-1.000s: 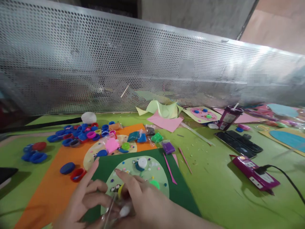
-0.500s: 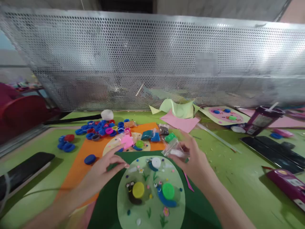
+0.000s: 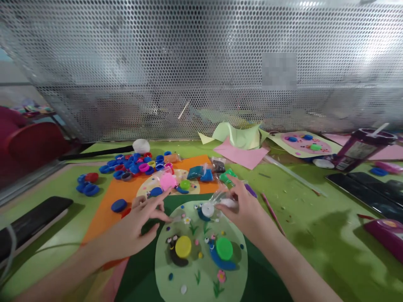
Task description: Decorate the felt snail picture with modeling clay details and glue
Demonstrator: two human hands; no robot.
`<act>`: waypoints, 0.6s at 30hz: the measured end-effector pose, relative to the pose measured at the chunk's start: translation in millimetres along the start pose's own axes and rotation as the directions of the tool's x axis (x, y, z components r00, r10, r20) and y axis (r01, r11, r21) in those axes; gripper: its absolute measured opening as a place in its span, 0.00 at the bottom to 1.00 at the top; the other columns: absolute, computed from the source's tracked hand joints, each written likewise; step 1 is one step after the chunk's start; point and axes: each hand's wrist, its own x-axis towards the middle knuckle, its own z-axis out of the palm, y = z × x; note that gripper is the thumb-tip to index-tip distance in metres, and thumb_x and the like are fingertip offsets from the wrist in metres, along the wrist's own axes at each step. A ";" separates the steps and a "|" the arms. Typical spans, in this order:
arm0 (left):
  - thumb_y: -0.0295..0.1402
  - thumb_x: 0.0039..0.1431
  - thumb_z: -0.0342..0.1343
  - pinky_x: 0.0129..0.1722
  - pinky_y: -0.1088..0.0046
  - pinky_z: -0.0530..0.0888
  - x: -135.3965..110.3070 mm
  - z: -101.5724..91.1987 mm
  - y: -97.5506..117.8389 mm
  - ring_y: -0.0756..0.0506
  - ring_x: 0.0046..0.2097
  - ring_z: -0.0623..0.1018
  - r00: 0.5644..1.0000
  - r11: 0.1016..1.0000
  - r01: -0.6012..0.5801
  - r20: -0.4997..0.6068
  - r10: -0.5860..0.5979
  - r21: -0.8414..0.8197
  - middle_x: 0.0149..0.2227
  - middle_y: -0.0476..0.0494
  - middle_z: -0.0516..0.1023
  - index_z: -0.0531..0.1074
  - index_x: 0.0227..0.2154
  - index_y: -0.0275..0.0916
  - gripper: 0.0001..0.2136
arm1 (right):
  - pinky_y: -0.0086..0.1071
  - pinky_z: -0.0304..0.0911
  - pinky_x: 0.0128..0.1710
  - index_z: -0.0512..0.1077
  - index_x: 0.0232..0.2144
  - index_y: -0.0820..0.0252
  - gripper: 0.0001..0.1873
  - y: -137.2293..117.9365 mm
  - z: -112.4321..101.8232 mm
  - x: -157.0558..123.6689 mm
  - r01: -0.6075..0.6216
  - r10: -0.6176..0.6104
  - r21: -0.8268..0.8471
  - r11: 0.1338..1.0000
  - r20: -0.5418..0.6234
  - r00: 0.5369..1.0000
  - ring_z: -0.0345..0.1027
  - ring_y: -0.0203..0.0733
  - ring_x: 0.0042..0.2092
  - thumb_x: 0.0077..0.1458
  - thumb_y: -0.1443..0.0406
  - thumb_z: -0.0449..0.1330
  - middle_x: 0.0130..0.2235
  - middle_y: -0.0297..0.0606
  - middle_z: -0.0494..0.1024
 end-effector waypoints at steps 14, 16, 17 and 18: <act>0.21 0.56 0.42 0.52 0.60 0.66 -2.9 -1.4 -2.8 0.42 0.52 0.71 0.976 0.930 -0.218 0.074 0.205 0.296 0.40 0.44 0.77 0.39 0.64 0.44 0.34 | 0.38 0.63 0.29 0.54 0.55 0.59 0.31 10.1 24.8 3.6 -0.061 0.063 0.033 0.998 -0.079 0.995 0.69 0.43 0.26 0.52 0.56 0.57 0.31 0.34 0.74; 0.21 0.56 0.42 0.53 0.58 0.65 -3.0 -3.0 -0.6 0.42 0.51 0.71 0.976 0.929 -0.215 0.083 0.199 0.302 0.38 0.44 0.77 0.42 0.64 0.43 0.33 | 0.39 0.63 0.30 0.54 0.54 0.58 0.30 13.7 28.8 4.5 -0.073 0.075 0.026 0.997 -0.112 0.991 0.70 0.44 0.28 0.52 0.56 0.57 0.32 0.35 0.75; 0.21 0.55 0.42 0.53 0.56 0.64 -2.9 -3.6 0.2 0.41 0.50 0.72 0.976 0.925 -0.216 0.084 0.200 0.312 0.38 0.43 0.77 0.43 0.64 0.43 0.33 | 0.40 0.63 0.31 0.55 0.54 0.58 0.30 14.7 29.5 4.8 -0.077 0.079 0.024 0.997 -0.125 0.989 0.71 0.45 0.29 0.52 0.56 0.58 0.33 0.36 0.75; 0.20 0.55 0.42 0.53 0.54 0.64 -2.8 -4.2 0.6 0.40 0.50 0.71 0.974 0.918 -0.224 0.089 0.206 0.328 0.38 0.42 0.77 0.43 0.64 0.41 0.33 | 0.40 0.64 0.32 0.55 0.54 0.58 0.29 15.2 29.4 5.0 -0.079 0.082 0.024 0.997 -0.134 0.988 0.71 0.45 0.30 0.52 0.56 0.58 0.33 0.36 0.76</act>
